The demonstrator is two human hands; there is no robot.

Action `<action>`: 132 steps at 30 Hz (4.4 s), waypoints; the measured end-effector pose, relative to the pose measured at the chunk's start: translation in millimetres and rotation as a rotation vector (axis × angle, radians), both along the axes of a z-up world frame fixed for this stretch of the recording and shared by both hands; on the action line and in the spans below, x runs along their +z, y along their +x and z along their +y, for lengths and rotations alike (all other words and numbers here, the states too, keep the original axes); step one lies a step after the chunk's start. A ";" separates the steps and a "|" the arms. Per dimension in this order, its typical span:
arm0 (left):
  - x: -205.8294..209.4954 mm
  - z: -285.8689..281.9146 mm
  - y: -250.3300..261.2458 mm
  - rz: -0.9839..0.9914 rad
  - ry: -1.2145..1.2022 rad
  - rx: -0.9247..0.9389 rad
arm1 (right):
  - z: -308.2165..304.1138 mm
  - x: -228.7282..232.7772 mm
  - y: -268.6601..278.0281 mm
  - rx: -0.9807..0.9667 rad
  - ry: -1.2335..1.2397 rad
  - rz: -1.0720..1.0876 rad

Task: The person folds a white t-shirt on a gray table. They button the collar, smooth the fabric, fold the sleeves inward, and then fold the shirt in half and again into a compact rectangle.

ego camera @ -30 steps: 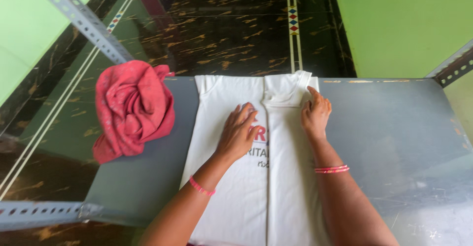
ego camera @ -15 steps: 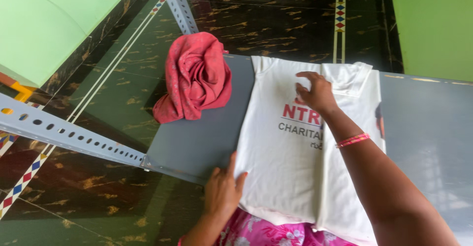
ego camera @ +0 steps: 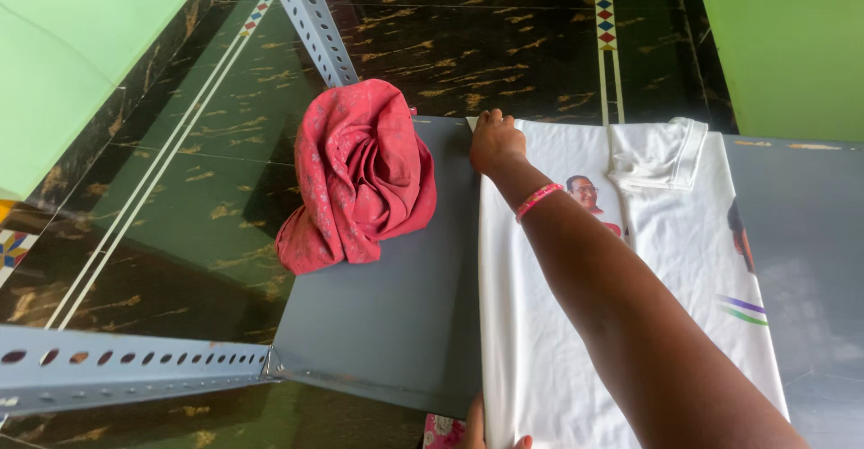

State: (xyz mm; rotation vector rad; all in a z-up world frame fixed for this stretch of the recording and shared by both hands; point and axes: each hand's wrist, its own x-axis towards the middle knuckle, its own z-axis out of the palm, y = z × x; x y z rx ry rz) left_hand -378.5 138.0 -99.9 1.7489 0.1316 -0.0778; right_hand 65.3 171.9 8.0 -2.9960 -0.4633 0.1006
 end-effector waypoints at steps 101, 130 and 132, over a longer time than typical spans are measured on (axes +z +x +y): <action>91.6 -119.5 -68.0 -0.776 1.137 -0.197 | -411.9 73.9 -385.3 0.194 0.383 -0.004; 105.7 -72.5 -76.1 0.268 -0.846 0.208 | -406.6 17.1 -460.4 0.087 0.397 0.527; 105.6 -72.1 -74.0 0.273 -0.819 0.209 | -411.9 20.5 -461.2 0.069 0.117 0.331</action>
